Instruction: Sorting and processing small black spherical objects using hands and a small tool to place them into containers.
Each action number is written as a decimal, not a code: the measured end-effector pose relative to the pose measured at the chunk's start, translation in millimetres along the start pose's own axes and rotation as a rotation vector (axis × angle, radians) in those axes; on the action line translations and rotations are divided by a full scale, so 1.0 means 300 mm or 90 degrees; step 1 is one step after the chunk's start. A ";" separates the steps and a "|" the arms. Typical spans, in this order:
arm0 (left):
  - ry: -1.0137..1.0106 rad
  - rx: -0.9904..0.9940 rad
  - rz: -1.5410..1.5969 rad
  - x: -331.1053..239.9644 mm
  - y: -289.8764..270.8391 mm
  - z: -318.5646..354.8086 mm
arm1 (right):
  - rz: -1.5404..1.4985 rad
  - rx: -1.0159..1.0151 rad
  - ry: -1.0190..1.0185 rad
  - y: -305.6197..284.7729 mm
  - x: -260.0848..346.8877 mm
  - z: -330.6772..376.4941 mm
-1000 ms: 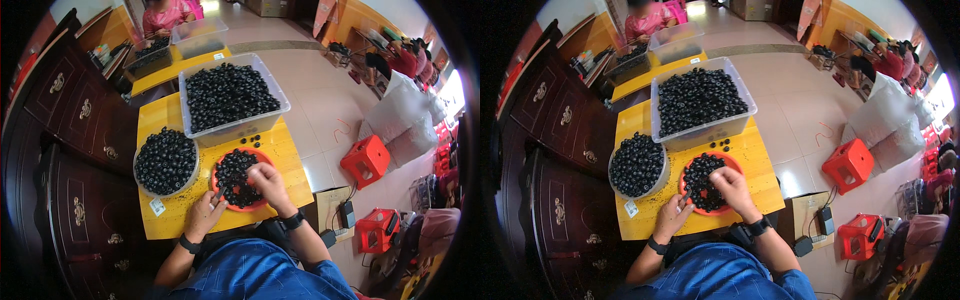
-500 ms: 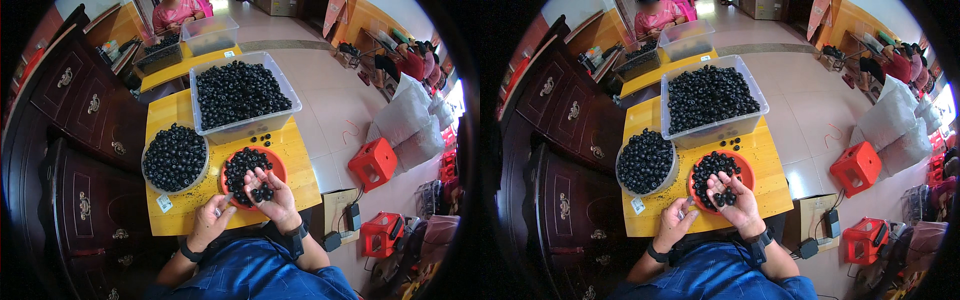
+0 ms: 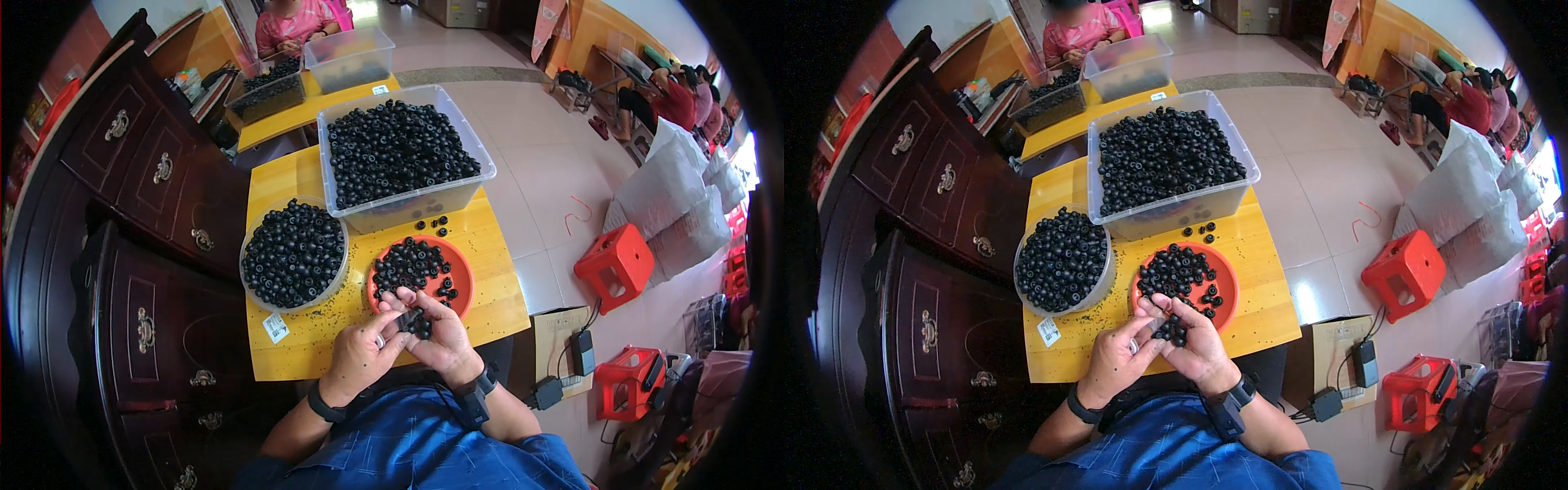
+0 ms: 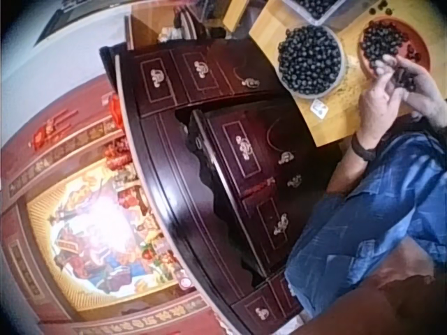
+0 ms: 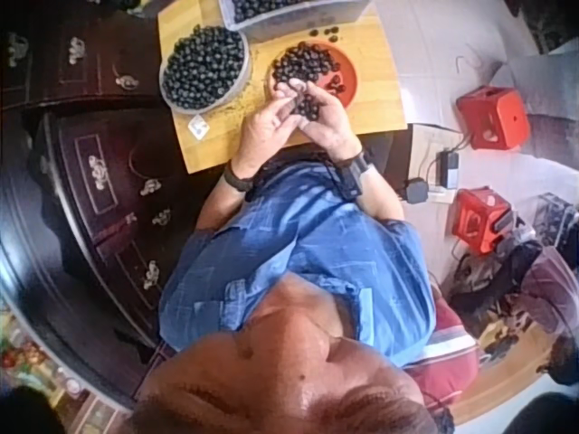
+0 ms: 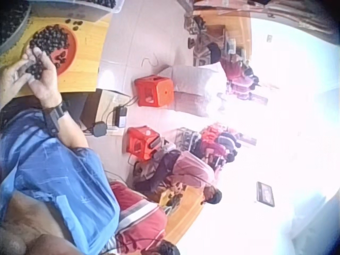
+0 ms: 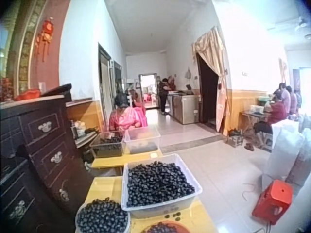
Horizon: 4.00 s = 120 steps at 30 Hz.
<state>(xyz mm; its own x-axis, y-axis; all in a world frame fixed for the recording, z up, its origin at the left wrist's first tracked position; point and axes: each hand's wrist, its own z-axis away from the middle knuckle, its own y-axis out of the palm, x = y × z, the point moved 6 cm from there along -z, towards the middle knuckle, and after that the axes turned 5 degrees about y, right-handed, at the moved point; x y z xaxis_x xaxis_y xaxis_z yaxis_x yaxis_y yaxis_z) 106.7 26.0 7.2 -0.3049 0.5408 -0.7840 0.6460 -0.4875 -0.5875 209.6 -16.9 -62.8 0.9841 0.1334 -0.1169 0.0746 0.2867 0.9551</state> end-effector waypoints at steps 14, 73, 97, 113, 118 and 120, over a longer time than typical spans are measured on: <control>-0.009 -0.051 -0.032 -0.024 -0.077 -0.032 | 0.384 -0.105 -0.023 0.002 0.010 0.032; 0.006 0.047 -0.043 0.011 -0.122 -0.008 | 0.424 -0.033 -0.103 -0.002 -0.068 -0.001; 0.093 -0.012 -0.095 -0.025 -0.144 0.014 | 0.393 -0.011 -0.077 0.004 -0.096 -0.012; 0.038 -0.150 -0.264 0.053 -0.395 -0.205 | 0.198 -0.054 0.063 -0.035 -0.107 -0.018; -0.004 -0.217 -0.340 0.152 -0.527 -0.298 | 0.150 -0.087 0.063 0.008 -0.117 -0.029; 0.001 -0.219 -0.297 0.158 -0.535 -0.283 | 0.138 -0.071 0.077 0.019 -0.120 -0.034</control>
<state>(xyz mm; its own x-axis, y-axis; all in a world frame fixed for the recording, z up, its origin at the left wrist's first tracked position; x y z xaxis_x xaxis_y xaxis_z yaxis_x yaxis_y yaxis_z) 48.1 188.0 81.4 -0.6119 0.6455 -0.4570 0.6336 0.0543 -0.7717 173.0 -10.5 -55.9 0.9484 0.3134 0.0493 -0.1607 0.3406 0.9264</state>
